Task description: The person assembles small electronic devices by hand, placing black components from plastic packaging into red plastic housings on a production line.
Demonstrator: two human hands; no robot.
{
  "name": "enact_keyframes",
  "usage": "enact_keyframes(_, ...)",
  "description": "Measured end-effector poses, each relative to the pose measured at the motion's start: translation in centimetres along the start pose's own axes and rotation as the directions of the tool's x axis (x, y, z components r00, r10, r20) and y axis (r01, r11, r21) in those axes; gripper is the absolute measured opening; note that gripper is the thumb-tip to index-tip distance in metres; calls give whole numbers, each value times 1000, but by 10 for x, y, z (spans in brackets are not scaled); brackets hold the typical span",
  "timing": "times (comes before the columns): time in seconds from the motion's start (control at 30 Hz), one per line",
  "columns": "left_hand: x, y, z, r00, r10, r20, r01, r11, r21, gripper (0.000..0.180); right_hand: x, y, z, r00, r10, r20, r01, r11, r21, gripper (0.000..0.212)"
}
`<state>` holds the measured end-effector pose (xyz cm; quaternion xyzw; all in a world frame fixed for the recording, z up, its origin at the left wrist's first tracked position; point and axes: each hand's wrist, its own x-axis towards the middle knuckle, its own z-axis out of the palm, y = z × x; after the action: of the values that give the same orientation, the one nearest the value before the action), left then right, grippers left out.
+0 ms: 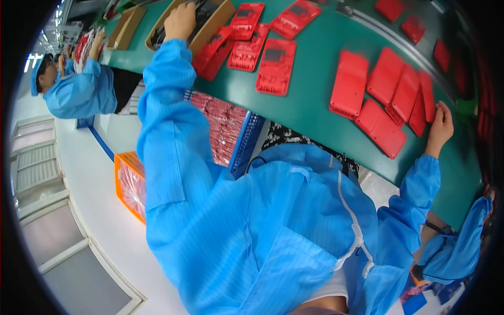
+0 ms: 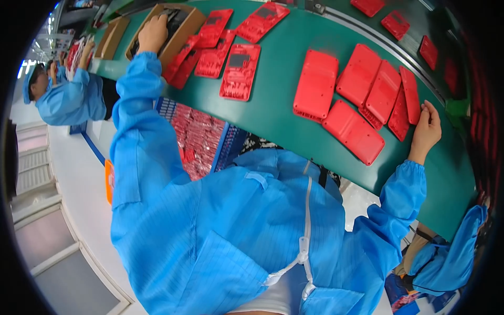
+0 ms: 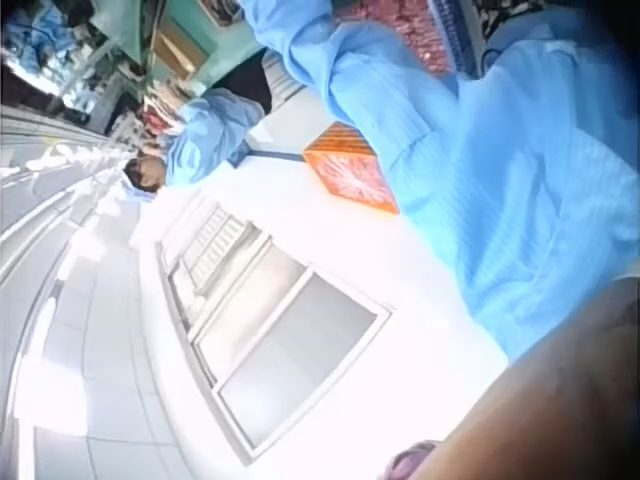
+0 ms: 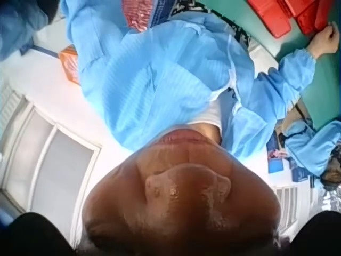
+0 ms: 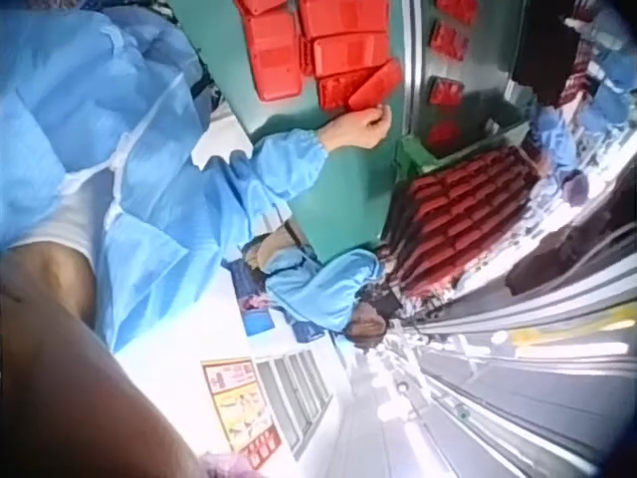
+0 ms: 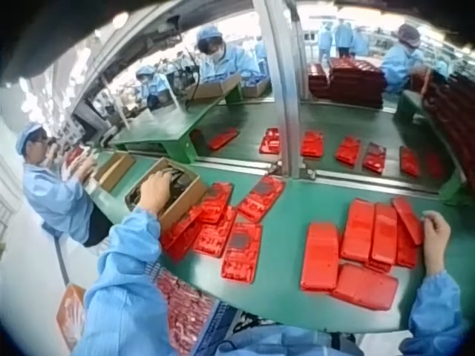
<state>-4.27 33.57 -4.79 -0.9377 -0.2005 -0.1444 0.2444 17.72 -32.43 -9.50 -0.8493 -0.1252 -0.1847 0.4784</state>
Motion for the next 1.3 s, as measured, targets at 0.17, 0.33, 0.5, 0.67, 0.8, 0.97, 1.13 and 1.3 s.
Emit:
enact_keyframes(0.17,-15,-5,-27,915,-398,-64,327,826,-459,24,-3,1,-5,1000,4,16,-5,1000,27,20)
enact_keyframes(0.33,-37,10,-76,764,-537,359,326,-158,-932,17,1,-3,-4,1000,-10,19,10,1000,-11,19)
enact_keyframes(0.5,-48,42,-107,795,-460,396,197,-422,-885,15,-1,-10,-11,999,-31,-25,31,1000,4,19)
enact_keyframes(0.67,-74,150,-176,939,-244,245,32,-644,-765,13,-41,-112,-11,998,-61,-21,65,957,284,18)
enact_keyframes(0.8,-109,252,-217,973,87,216,199,-791,-578,12,-98,-189,2,898,-197,394,-28,867,498,26)
enact_keyframes(0.97,-128,306,-226,899,324,295,433,-755,-491,11,-123,-188,21,869,-79,488,-230,809,541,24)
enact_keyframes(1.13,-134,297,-222,894,329,303,446,-714,-540,16,-128,-201,32,859,-104,501,-367,556,746,21)
enact_keyframes(1.3,-140,285,-212,846,466,261,530,-792,-303,29,-119,-200,39,684,-154,713,-543,546,638,27)
